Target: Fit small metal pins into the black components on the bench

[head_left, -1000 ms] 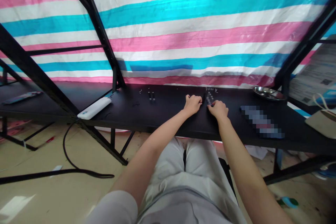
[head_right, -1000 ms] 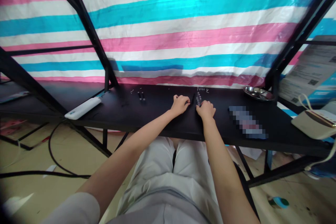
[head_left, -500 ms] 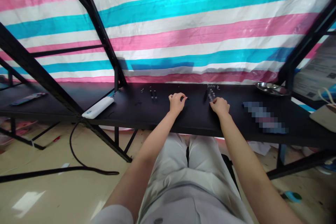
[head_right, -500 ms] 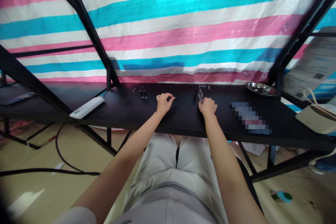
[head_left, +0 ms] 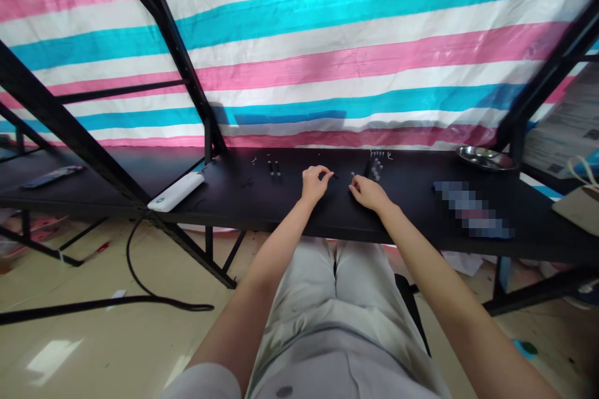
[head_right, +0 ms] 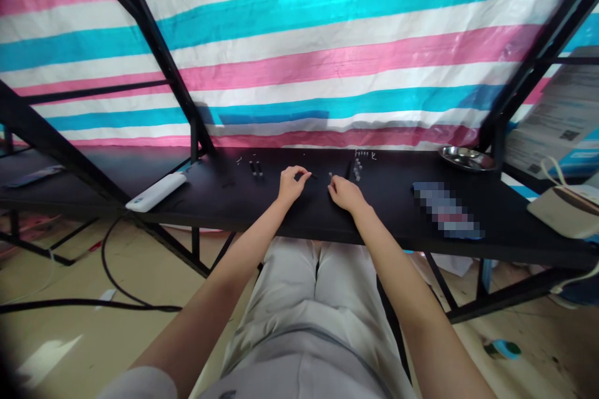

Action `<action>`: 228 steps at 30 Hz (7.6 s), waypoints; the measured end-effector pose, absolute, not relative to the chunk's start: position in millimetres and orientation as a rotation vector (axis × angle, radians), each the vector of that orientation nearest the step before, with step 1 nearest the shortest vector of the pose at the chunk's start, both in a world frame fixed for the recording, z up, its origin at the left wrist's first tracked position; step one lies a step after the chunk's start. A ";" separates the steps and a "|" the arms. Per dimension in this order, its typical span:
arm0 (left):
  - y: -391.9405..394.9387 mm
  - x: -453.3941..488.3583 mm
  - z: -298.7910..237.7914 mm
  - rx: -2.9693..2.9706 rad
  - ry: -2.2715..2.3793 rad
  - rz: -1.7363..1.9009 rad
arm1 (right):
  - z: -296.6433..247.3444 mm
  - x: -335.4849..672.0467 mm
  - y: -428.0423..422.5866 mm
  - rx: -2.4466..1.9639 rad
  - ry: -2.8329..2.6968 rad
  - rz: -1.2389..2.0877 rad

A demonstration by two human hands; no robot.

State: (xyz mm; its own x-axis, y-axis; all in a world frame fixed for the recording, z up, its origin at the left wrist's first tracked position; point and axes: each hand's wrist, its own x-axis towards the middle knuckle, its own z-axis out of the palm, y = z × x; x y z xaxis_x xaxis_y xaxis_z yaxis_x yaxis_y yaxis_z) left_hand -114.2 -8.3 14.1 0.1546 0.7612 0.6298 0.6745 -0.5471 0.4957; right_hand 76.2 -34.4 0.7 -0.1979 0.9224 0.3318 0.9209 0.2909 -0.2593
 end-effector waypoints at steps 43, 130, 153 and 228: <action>-12.5 -106.4 4.8 2.509 0.933 1.417 | -0.7 72.9 -33.8 -1.631 -2.031 -0.228; 89.3 -228.2 98.9 3.008 1.520 -0.084 | 0.9 69.5 -37.2 -1.362 -2.081 -0.106; 78.0 -220.8 105.6 2.969 1.556 -0.274 | 1.3 71.0 -37.0 -1.354 -2.071 -0.101; -7.6 -115.0 16.5 2.163 1.606 1.319 | -10.5 114.3 -13.7 -2.167 -1.417 0.009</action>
State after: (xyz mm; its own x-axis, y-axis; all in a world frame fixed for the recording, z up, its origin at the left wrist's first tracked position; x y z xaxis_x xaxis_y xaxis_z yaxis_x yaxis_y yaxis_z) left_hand -115.0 -7.6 16.5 0.0451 0.8303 0.5554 0.7060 -0.4199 0.5704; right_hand 114.3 -13.7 -10.5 0.4456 0.8498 0.2815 0.8461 -0.2971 -0.4425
